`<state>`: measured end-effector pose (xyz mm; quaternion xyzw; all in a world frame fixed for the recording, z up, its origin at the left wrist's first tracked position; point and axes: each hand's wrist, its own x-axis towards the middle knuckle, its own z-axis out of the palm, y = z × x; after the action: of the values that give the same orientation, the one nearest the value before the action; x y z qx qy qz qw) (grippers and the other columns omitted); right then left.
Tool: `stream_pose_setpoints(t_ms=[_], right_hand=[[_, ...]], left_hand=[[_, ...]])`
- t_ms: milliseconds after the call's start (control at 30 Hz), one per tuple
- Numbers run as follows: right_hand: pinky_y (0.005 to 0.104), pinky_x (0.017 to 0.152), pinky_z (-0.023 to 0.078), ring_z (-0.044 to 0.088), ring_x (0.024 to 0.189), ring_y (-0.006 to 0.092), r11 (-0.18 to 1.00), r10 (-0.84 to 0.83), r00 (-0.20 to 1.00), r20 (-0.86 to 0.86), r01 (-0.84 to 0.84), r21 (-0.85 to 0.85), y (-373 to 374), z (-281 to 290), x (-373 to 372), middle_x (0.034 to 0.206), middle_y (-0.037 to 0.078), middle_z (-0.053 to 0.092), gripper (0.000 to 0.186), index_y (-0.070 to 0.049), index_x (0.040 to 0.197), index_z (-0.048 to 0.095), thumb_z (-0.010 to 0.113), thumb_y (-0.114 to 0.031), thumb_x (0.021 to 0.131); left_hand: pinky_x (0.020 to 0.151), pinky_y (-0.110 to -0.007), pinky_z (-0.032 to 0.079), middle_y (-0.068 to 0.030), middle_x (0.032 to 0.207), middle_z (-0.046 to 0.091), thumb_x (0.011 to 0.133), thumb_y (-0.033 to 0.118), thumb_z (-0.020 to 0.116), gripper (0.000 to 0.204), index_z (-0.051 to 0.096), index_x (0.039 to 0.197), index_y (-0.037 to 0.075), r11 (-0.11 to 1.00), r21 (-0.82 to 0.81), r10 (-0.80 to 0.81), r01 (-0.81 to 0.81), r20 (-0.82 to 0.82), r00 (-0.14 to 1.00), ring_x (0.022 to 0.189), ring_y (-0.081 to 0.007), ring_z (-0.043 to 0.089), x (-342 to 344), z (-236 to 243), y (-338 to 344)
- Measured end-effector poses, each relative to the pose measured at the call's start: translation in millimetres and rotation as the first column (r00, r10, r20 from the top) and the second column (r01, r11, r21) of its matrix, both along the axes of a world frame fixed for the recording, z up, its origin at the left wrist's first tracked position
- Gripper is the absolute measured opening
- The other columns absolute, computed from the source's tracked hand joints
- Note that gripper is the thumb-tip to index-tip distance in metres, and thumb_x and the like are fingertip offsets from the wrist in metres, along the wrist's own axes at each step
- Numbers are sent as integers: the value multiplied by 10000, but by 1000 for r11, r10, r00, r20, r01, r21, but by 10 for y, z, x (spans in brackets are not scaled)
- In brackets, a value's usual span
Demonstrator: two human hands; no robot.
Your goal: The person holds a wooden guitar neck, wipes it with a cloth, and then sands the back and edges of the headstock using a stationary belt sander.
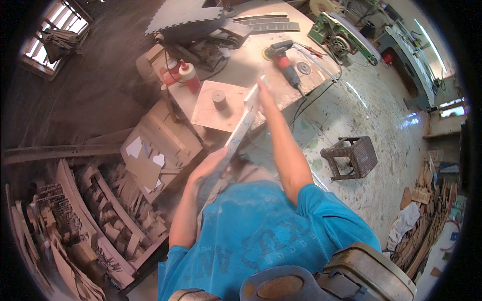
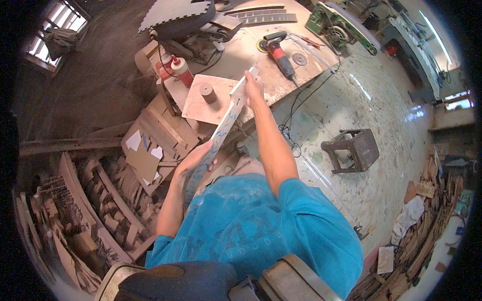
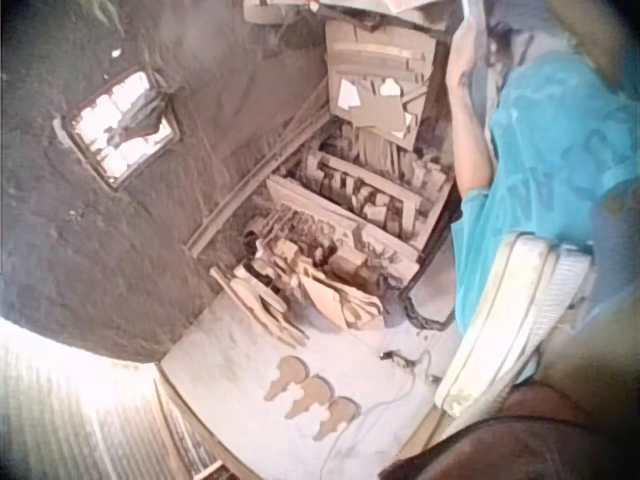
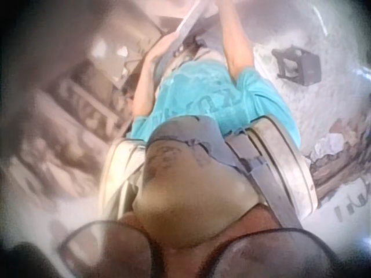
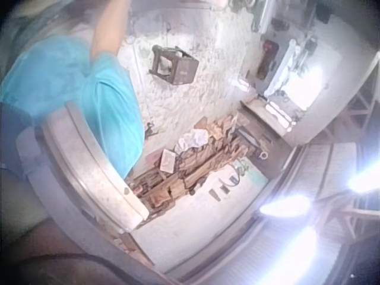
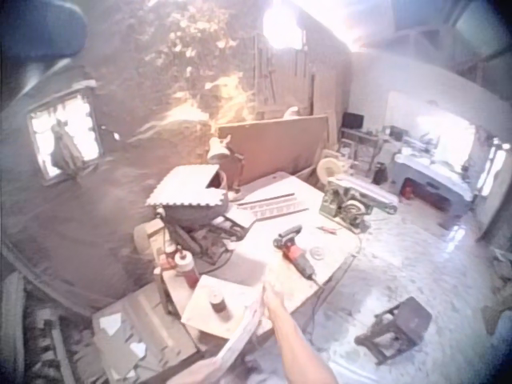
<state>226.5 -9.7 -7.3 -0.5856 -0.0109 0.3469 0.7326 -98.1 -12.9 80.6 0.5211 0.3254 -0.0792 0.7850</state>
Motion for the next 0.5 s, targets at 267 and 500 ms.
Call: stream_pose_setpoints(t_ms=[267,500], right_hand=[[394,1076,417,543,1274,334,984,64,966,252,-19,-177,509,-226,93,1378,249,555,796,100,1439,403,695,-429,922],[389,1191,303,373,1460,378,946,162,961,223,-87,-312,753,-273,131,1555,304,372,990,121,1536,244,672,-510,904]], left_hand=[[626,-365,541,-92,900,701,1064,628,261,677,541,1323,69,989,-103,92,-110,-163,982,646,-217,684,189,-233,234],[680,-387,603,-144,944,710,1088,518,279,575,520,1342,62,945,-224,205,-238,-162,965,689,-279,709,332,-375,379]])
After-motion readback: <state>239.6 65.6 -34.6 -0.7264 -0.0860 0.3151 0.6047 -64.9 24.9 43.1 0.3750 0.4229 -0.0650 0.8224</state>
